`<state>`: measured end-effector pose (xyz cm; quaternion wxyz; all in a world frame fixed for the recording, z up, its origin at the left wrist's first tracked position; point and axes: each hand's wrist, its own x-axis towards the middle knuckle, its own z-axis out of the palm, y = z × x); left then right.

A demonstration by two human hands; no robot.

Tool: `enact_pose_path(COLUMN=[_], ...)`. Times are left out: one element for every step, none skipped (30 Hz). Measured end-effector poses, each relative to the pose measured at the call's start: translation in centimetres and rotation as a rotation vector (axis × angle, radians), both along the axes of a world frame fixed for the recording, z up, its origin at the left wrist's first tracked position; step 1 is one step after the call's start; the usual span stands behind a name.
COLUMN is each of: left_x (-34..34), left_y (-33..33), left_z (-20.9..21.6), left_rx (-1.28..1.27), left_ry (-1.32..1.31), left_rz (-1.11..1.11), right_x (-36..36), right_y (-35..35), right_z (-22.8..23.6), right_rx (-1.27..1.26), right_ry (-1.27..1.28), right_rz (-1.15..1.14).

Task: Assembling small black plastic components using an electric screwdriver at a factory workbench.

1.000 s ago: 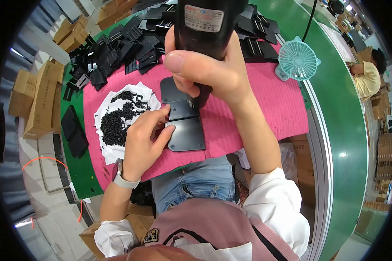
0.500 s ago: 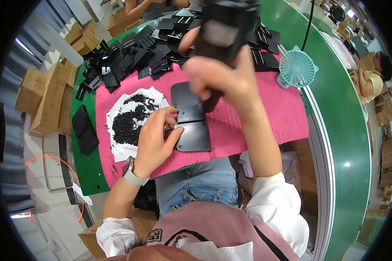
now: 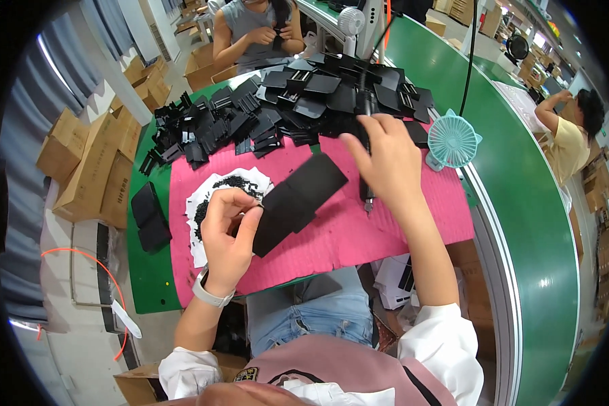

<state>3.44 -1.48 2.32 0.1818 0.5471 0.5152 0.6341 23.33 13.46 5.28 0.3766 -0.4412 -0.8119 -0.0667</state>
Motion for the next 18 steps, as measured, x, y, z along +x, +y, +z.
enact_pose_path(left_x=[-0.2, -0.3, -0.3, -0.5, -0.9, -1.4, -2.1, -2.3, -2.4, -2.9, -4.0, -4.7, -4.0, -3.8, -3.0, -1.5, -1.7, -2.1], left_y=[-0.3, -0.7, -1.0, -1.1, -1.4, -1.7, -2.5, -2.6, -2.6, -3.1, -3.5, -3.4, -3.7, -4.2, -4.4, -4.0, -4.8, -5.4], left_z=[0.4, 0.7, 0.9, 1.0, 1.7, 2.0, 1.7, 1.5, 1.1, 0.6, 0.3, -0.4, -0.7, -2.2, -1.7, -1.1, -1.0, -0.9], left_rx=[0.008, 0.012, 0.046, 0.042, 0.144, 0.243, 0.203, 0.193, 0.236, 0.278, 0.21, 0.211, 0.166, 0.034, 0.013, 0.087, 0.057, 0.027], left_ry=[0.04, 0.081, 0.103, 0.104, 0.286, 0.468, 0.473, 0.478, 0.288, 0.101, 0.093, 0.023, -0.231, -0.291, -0.293, -0.486, -0.532, -0.58], left_rz=[-0.035, -0.064, -0.07, -0.066, -0.074, -0.079, -0.117, -0.094, 0.049, 0.211, 0.335, 0.328, 0.115, -0.056, -0.088, -0.055, -0.073, -0.118], right_x=[-0.7, -1.1, -1.8, -2.5, -3.1, -3.6, -4.0, -4.5, -5.2, -5.8, -6.6, -7.4, -8.2, -8.8, -9.4, -9.8, -8.9, -8.2], right_y=[-1.1, -2.0, -2.7, -3.5, -4.3, -4.9, -5.3, -5.8, -6.1, -6.4, -6.9, -7.5, -7.9, -8.6, -9.1, -9.5, -9.2, -8.6], right_z=[1.4, 2.5, 3.1, 2.9, 3.6, 4.1, 3.8, 3.4, 3.0, 2.8, 2.7, 2.3, 0.8, 0.4, 0.0, -0.2, 0.9, 0.0], right_rx=[0.004, -0.036, -0.178, -0.383, -0.474, -0.561, -0.557, -0.54, -0.527, -0.55, -0.565, -0.588, -0.676, -0.729, -0.638, -0.596, -0.683, -0.778], right_ry=[0.06, 0.058, 0.06, 0.008, -0.231, -0.476, -0.477, -0.36, -0.243, -0.176, -0.045, 0.084, 0.212, 0.242, 0.209, 0.31, 0.197, 0.326], right_rz=[0.166, 0.421, 0.693, 0.866, 0.917, 0.963, 0.984, 0.981, 0.982, 0.98, 0.992, 1.004, 0.995, 0.978, 0.99, 0.994, 0.983, 1.031])
